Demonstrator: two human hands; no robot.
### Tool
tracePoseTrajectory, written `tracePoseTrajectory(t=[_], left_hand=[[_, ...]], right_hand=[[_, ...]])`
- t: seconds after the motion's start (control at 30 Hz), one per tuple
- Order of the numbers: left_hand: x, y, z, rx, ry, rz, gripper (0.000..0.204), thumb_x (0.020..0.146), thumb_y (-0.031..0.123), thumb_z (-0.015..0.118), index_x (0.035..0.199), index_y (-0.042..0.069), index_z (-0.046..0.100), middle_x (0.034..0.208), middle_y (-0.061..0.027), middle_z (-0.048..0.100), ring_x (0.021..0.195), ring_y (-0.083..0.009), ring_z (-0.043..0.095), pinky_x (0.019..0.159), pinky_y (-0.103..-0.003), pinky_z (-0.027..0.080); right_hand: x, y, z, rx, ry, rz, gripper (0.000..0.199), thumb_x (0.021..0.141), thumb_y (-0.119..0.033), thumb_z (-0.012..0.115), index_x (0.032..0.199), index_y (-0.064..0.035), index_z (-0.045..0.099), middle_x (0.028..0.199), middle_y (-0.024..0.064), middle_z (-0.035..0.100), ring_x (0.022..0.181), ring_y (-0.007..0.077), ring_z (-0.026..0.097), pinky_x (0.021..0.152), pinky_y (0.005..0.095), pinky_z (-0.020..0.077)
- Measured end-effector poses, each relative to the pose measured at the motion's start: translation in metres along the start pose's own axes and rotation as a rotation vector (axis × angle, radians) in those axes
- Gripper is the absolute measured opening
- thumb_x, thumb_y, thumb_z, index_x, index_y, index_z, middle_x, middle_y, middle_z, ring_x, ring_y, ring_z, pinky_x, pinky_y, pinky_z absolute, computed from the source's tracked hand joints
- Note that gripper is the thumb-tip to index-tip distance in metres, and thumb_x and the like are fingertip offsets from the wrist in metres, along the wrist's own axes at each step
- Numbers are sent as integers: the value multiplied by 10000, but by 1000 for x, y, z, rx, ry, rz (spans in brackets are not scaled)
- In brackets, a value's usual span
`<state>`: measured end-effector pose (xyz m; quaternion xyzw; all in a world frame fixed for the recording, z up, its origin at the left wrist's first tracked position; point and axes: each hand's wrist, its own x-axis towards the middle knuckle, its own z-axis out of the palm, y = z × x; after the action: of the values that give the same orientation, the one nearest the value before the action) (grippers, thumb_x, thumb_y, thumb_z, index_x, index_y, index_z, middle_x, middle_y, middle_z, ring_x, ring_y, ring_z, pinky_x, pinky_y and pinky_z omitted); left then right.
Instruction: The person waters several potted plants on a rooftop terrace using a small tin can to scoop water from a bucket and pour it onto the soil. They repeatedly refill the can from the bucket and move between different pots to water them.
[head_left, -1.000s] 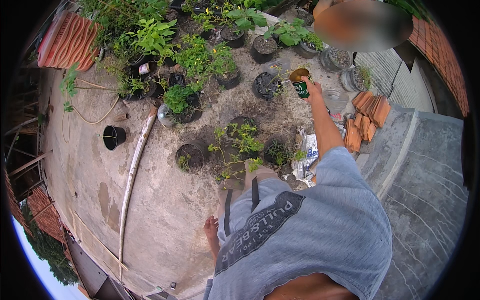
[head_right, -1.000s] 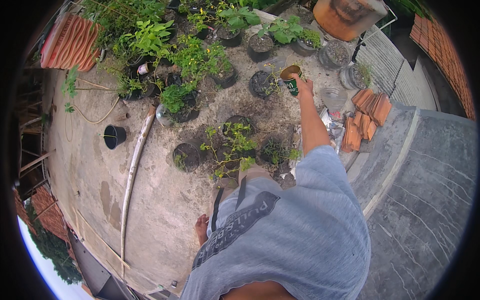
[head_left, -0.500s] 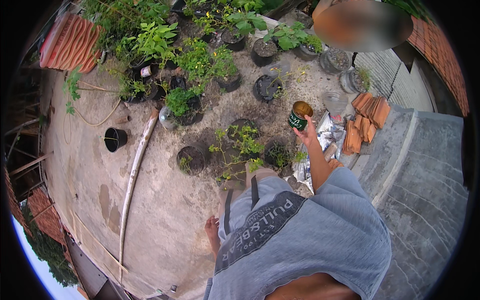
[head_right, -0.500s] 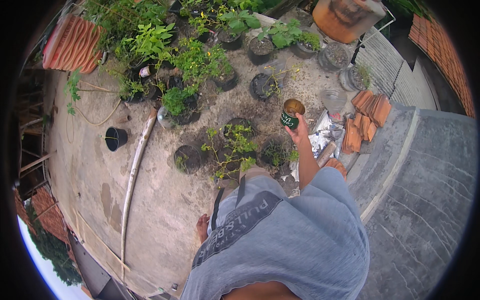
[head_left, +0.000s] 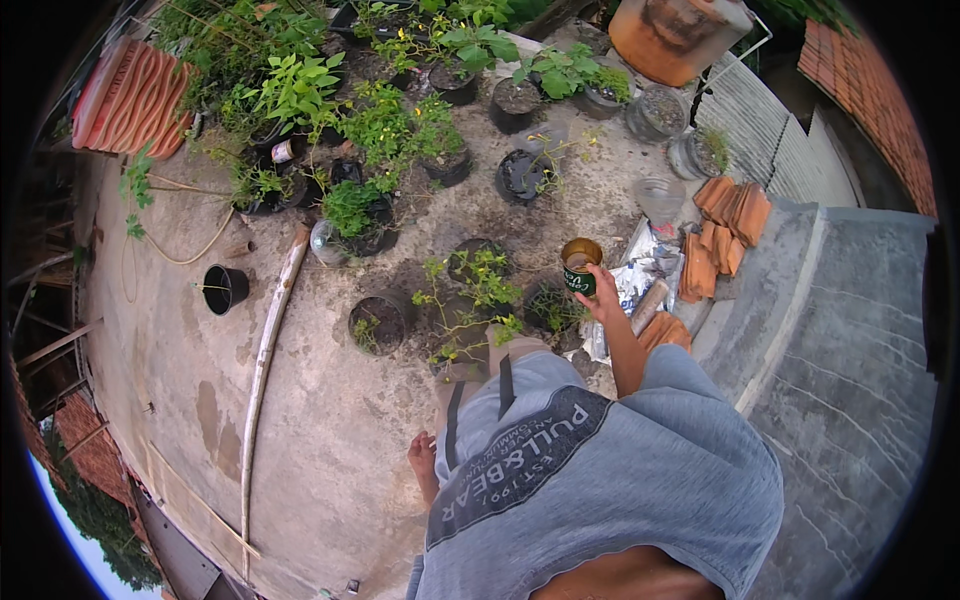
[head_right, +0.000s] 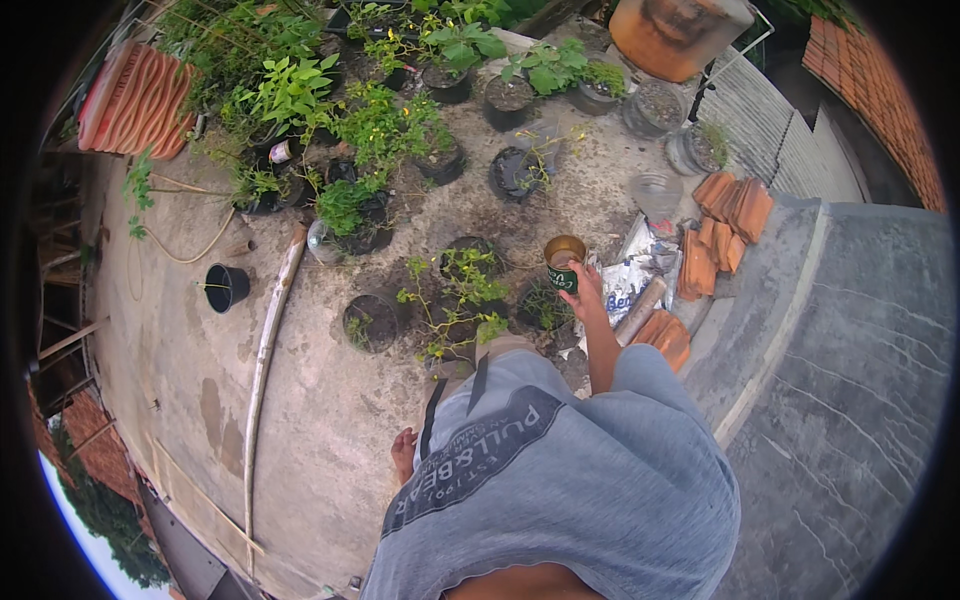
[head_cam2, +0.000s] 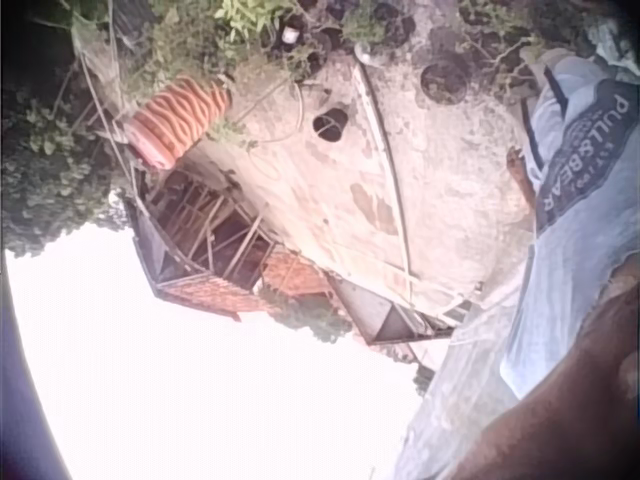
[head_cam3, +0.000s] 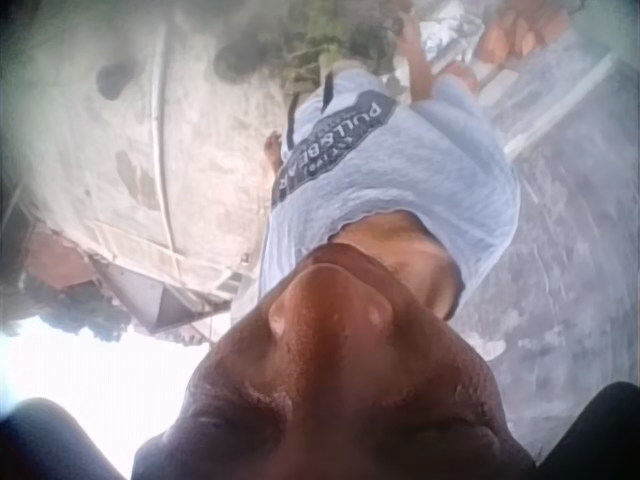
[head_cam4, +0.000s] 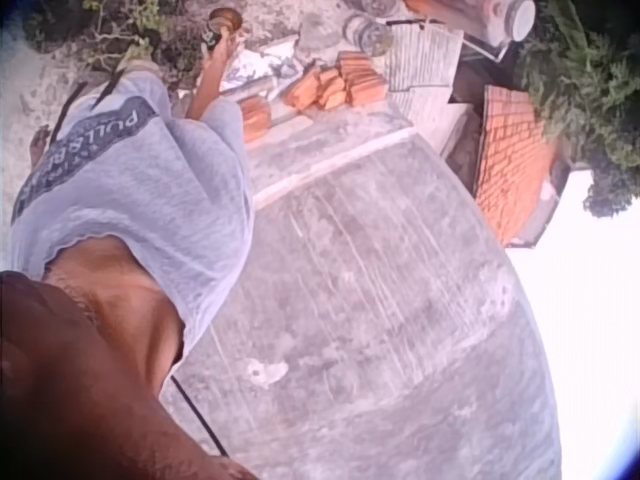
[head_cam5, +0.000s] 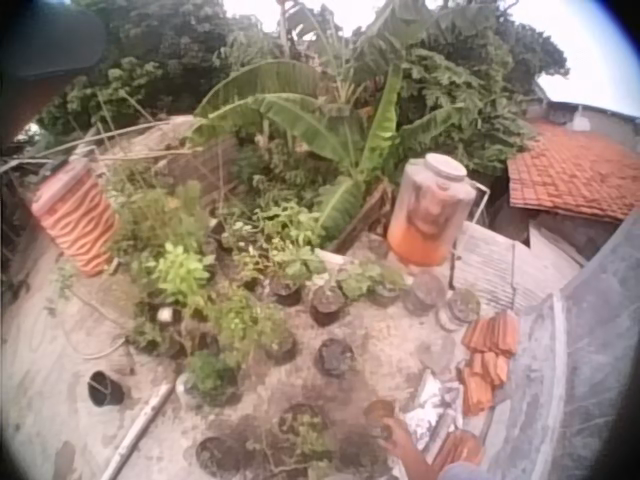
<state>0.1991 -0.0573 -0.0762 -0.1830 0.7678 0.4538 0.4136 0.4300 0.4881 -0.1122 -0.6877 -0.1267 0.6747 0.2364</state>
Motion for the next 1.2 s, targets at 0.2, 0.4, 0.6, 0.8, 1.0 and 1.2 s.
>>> tracePoseTrajectory(t=[0.2,0.4,0.6,0.8,1.0,1.2], left_hand=[[-10,-6,-2,-58,17,14,357,957,254,620,1220,14,592,1012,-155,678,778,-225,673,672,-313,557],[-19,-14,-4,-50,47,12,361,951,221,622,1230,-4,586,1020,-180,672,814,-251,681,708,-328,570],[-25,-45,-11,-104,36,51,367,958,252,626,1214,-9,606,995,-163,687,810,-219,676,706,-317,568],[-17,-84,-18,-101,35,125,367,951,274,646,1205,10,626,957,-112,703,796,-159,656,671,-277,544],[-28,-57,-6,-51,75,67,347,951,285,638,1199,42,633,931,-83,702,767,-142,644,635,-259,523],[-51,-31,3,-173,166,-121,321,973,253,599,1236,70,602,973,-86,685,764,-154,649,634,-263,522]], right_hand=[[-11,-13,35,-161,-93,-32,963,794,-401,807,1525,-191,217,1436,161,382,1218,329,511,928,479,520],[-21,-17,64,-233,-160,-21,991,796,-426,804,1539,-191,192,1478,176,330,1289,353,455,1002,478,486],[-24,-13,87,-338,-177,7,1014,784,-433,812,1541,-184,185,1506,173,291,1319,378,414,1030,482,473],[-25,-8,103,-422,-182,-6,1033,773,-460,811,1546,-180,185,1506,166,321,1311,370,439,1037,479,465],[-23,-23,150,-790,-67,-174,1018,730,-547,813,1522,-188,283,1540,205,276,1339,382,415,1044,536,435],[-4,-63,237,-988,142,-355,1009,648,-540,856,1475,-216,378,1525,268,194,1354,434,372,1029,539,451]])
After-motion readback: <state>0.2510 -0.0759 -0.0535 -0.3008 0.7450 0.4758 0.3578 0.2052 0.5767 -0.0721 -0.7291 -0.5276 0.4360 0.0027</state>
